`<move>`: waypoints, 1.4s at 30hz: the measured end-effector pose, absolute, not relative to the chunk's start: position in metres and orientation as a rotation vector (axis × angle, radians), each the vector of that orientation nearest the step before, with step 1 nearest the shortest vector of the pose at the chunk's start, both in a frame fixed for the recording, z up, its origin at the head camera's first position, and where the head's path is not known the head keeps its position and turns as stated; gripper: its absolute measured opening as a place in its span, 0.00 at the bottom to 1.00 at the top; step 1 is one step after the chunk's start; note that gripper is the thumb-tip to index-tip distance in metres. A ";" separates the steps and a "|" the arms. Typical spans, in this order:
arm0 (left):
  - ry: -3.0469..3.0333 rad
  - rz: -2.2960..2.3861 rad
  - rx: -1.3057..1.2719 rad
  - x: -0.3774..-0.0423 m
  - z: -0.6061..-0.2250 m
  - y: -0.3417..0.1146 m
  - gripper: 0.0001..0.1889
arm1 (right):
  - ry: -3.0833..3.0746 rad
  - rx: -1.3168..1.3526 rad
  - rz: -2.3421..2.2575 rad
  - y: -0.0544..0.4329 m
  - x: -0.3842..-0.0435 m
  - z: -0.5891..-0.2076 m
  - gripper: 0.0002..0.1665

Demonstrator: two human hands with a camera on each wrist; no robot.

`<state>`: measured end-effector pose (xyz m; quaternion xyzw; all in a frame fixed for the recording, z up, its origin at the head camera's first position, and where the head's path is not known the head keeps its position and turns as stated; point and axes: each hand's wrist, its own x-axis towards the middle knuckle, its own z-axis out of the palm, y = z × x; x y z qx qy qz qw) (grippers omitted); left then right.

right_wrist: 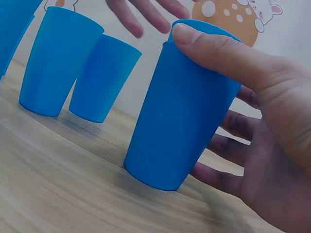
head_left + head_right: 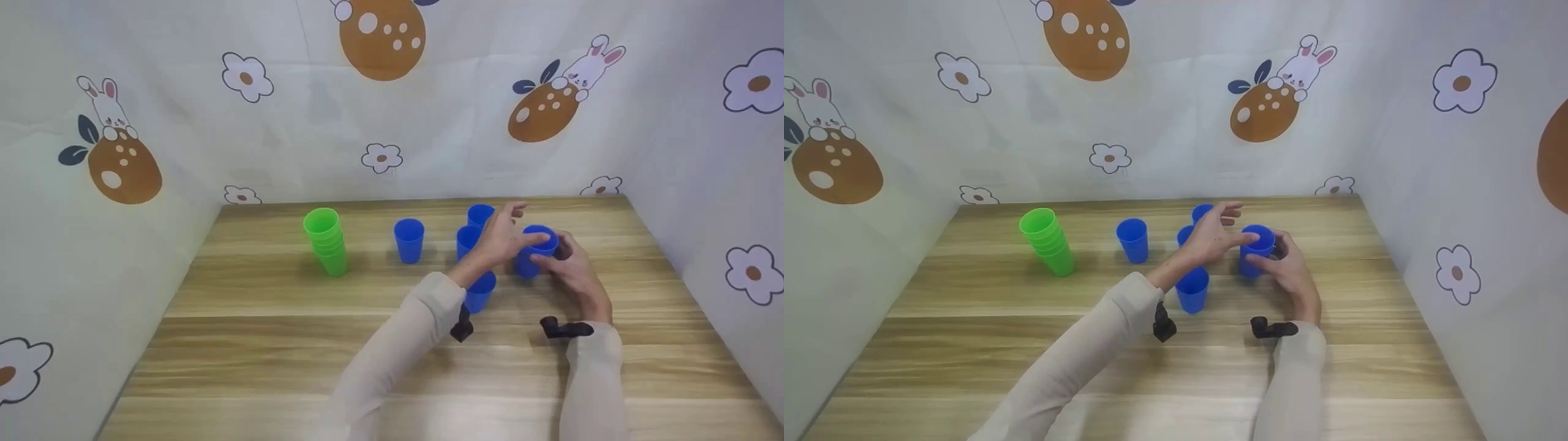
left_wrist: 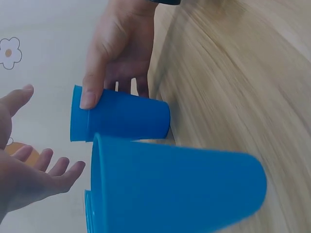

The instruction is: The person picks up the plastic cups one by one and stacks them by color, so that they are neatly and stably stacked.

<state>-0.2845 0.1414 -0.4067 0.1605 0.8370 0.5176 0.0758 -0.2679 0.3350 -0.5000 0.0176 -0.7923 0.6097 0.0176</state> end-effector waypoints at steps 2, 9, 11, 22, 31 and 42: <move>2.487 1.576 0.489 -0.285 -0.407 0.134 0.37 | -2.474 0.038 1.897 0.335 -0.268 -0.500 0.38; 2.479 1.642 0.528 -0.290 -0.408 0.103 0.36 | -2.478 0.024 1.873 0.334 -0.268 -0.499 0.38; 2.478 1.656 0.530 -0.292 -0.408 0.092 0.36 | -2.463 0.026 1.871 0.333 -0.268 -0.500 0.37; 2.555 1.650 0.629 -0.300 -0.405 0.031 0.36 | -2.435 0.041 1.918 0.334 -0.269 -0.502 0.36; 2.765 1.625 0.642 -0.301 -0.423 -0.011 0.33 | -2.473 0.021 1.896 0.332 -0.268 -0.501 0.36; 2.813 1.585 0.438 -0.304 -0.438 -0.046 0.39 | -2.488 0.028 1.897 0.334 -0.269 -0.501 0.39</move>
